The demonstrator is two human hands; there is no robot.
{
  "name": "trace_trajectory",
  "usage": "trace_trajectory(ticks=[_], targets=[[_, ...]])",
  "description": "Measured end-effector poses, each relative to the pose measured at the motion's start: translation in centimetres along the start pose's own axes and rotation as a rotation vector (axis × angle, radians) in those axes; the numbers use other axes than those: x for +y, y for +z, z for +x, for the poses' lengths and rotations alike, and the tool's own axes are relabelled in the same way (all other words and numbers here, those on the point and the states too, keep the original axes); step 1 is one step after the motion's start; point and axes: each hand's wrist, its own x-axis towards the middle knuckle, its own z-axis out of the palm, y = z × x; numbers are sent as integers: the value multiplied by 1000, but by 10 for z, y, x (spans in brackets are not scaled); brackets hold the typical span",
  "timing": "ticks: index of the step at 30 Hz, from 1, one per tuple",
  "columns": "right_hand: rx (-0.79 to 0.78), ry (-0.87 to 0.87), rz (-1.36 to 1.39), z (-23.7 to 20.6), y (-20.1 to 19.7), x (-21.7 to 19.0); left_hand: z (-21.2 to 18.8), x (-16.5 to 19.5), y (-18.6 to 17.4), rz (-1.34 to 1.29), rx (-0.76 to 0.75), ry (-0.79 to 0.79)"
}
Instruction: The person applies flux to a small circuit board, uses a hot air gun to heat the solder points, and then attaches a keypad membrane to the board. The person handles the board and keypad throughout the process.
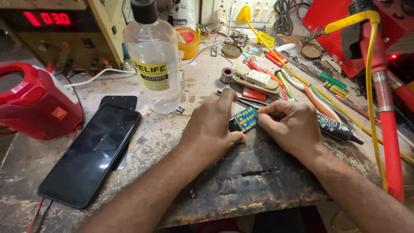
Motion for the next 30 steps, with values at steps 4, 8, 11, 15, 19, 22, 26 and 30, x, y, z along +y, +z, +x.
trace_trajectory(ticks=[4,8,11,15,19,22,26,30], targets=[[-46,-31,91,-2,-2,-1,0,0,0,19,75,77],[-32,81,152,0,-1,-1,0,0,-1,-18,-17,1],[-34,-102,43,-2,-2,-1,1,2,-1,-8,4,19],[0,-192,-17,-5,3,0,0,1,-2,5,-13,-7],[28,33,25,-1,-1,4,1,2,-2,-10,-2,6],[-3,-62,58,0,-3,6,1,2,-2,-9,-7,-1],[38,-217,-59,-1,3,4,0,1,-2,-3,16,27],[11,28,25,1,3,6,1,1,-2,6,6,5]])
